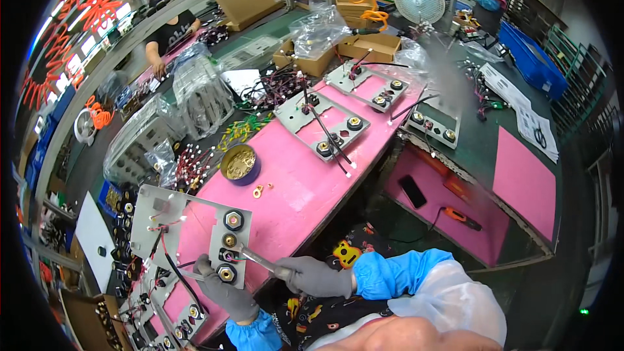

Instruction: Assemble electronic control panels by attaching buttons, wires, and using a socket wrench to tighten components on an assembly line.

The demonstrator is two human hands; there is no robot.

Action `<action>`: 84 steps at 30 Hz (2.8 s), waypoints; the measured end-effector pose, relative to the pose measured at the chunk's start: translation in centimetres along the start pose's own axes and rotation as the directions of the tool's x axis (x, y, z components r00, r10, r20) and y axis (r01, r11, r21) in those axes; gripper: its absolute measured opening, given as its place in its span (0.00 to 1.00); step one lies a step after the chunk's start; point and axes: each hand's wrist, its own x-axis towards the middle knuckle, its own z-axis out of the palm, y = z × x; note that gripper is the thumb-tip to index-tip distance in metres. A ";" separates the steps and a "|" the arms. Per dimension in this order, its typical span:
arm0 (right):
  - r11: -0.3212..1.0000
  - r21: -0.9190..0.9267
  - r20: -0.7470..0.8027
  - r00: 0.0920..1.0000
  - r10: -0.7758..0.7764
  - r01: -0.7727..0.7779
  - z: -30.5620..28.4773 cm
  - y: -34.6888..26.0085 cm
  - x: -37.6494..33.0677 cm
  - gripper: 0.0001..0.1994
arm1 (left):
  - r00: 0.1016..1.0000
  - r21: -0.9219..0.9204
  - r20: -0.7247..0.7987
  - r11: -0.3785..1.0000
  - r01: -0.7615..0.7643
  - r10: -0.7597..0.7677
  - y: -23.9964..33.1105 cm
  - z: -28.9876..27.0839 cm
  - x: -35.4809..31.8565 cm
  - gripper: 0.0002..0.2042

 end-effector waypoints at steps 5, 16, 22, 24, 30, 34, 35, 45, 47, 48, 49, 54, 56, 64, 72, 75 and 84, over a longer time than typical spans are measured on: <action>0.792 -0.557 0.183 0.967 -0.175 0.249 -10.3 -6.3 1.1 0.19 | 0.996 -0.049 0.032 0.995 0.085 -0.084 3.9 -1.5 0.6 0.20; 0.877 -0.477 0.133 0.991 0.014 0.052 -6.2 -5.5 1.3 0.21 | 0.977 -0.252 -0.102 0.955 0.156 -0.187 0.3 -2.8 1.5 0.20; 0.899 -0.429 -0.137 0.978 -0.159 0.086 -1.8 -3.3 1.0 0.19 | 0.930 -0.210 -0.363 0.977 -0.022 -0.057 0.3 -0.4 0.3 0.18; 0.990 -0.087 -0.072 0.991 -0.115 0.109 0.7 -1.7 1.2 0.18 | 0.946 -0.187 -0.322 0.982 -0.030 -0.032 -0.4 -0.1 0.4 0.19; 0.849 -0.525 0.182 0.982 0.048 0.056 -6.3 -7.7 1.6 0.19 | 0.989 -0.156 -0.127 0.986 0.062 -0.082 2.4 -5.5 -0.6 0.20; 0.973 -0.162 -0.119 0.975 -0.186 0.165 2.6 -2.0 0.7 0.19 | 0.936 -0.325 -0.352 0.941 -0.092 -0.030 0.1 -1.8 0.1 0.17; 0.987 0.068 -0.133 0.982 -0.135 0.145 4.3 -2.1 1.0 0.20 | 0.911 -0.348 -0.409 0.932 -0.101 -0.054 0.8 -0.3 0.7 0.17; 0.945 -0.209 -0.107 0.954 -0.279 0.253 2.7 -2.1 1.5 0.17 | 0.881 -0.322 -0.468 0.942 -0.096 -0.070 0.9 -1.4 -0.5 0.17; 0.929 0.330 0.079 0.986 0.149 -0.167 5.0 -3.2 0.6 0.17 | 0.876 0.041 -0.452 0.985 -0.167 0.168 -0.4 -1.6 0.1 0.18; 0.943 0.305 0.127 0.987 0.099 -0.134 3.6 -4.0 0.5 0.17 | 0.877 0.322 -0.328 0.915 -0.245 0.350 -1.1 -3.8 0.3 0.18; 0.980 -0.113 0.078 0.985 -0.155 0.163 0.9 -2.4 1.5 0.18 | 0.946 -0.049 -0.307 0.991 -0.126 0.105 0.9 -3.4 0.1 0.18; 0.943 -0.285 0.230 0.967 -0.106 0.171 -4.8 -3.9 1.6 0.20 | 0.965 -0.379 -0.242 0.925 -0.002 -0.098 3.5 -4.4 -1.2 0.19; 0.998 -0.001 0.030 0.998 -0.062 0.062 1.9 -3.1 0.8 0.19 | 0.924 -0.143 -0.375 0.980 -0.138 0.075 1.7 -2.1 -0.8 0.17; 0.957 -0.288 0.235 0.971 0.051 0.019 -4.8 -5.3 1.2 0.15 | 0.988 -0.254 -0.147 0.967 0.006 -0.045 4.4 -5.1 -1.6 0.20; 0.907 -0.294 0.026 0.951 -0.308 0.301 1.4 -3.2 0.0 0.16 | 0.922 -0.255 -0.387 0.961 -0.106 -0.001 3.8 -1.1 -1.7 0.18; 0.942 -0.327 0.266 0.949 0.170 -0.077 -5.9 -9.3 0.5 0.14 | 0.979 -0.290 -0.200 0.957 -0.027 -0.033 4.2 -4.9 -2.3 0.18; 0.944 0.191 0.290 0.935 0.206 -0.268 -2.4 -4.6 0.2 0.15 | 0.976 -0.484 -0.136 0.871 0.083 -0.168 3.0 -1.4 -1.3 0.19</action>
